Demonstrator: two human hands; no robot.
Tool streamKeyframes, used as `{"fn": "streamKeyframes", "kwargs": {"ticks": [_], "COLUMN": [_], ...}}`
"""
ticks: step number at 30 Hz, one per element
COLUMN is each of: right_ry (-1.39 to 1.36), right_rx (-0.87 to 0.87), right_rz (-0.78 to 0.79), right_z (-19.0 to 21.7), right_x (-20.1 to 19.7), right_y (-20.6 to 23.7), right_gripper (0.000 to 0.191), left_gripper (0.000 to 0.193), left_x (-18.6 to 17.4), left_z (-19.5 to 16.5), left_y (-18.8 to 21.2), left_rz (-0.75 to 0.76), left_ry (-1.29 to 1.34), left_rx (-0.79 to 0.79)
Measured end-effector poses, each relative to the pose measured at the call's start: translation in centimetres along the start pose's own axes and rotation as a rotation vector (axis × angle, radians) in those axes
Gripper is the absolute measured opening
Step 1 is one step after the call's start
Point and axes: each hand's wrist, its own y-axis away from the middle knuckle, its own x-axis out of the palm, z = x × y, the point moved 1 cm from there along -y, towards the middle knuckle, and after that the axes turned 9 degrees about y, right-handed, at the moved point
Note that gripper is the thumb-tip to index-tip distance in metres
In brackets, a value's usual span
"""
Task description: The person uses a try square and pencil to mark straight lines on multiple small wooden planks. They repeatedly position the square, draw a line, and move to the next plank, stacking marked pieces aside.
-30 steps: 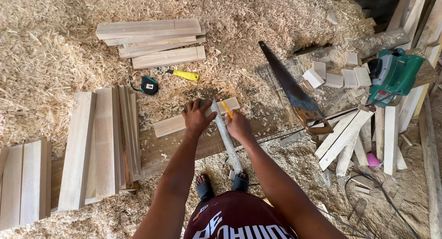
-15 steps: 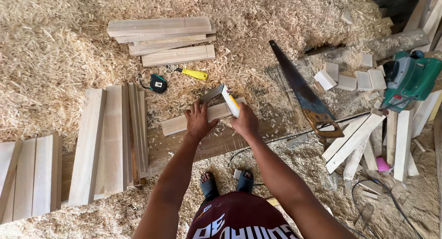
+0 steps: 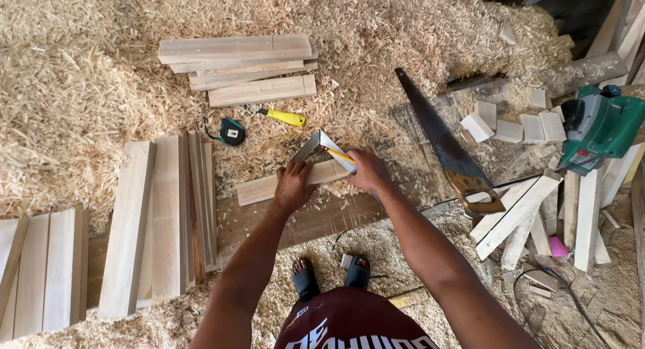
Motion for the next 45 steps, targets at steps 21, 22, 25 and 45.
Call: {"fn": "streamKeyframes", "kwargs": {"ticks": [21,22,25,45], "right_ry": [-0.026,-0.029,-0.017,-0.253], "right_rx": [-0.173,-0.175,-0.218,0.139], "right_rz": [-0.505,-0.503,-0.589,-0.679], "right_z": [4.9,5.4,6.4,7.9], "right_x": [-17.4,-17.2,-17.0,-12.1], "right_y": [-16.5,-17.4,-19.5,-23.6], "right_gripper": [0.041,0.043,0.045,0.051], "left_gripper": [0.054,0.055,0.053,0.045], "left_x": [-20.1,-20.7,-21.9,-19.3], "left_z": [3.3,3.7,4.9,9.5], "left_y": [-19.9,-20.1,-20.0,-24.7], "left_rz": [-0.233,-0.215,-0.211,-0.120], "left_ry": [-0.297,-0.307,-0.239,-0.381], "left_rx": [0.213,0.177,0.127,-0.312]}}
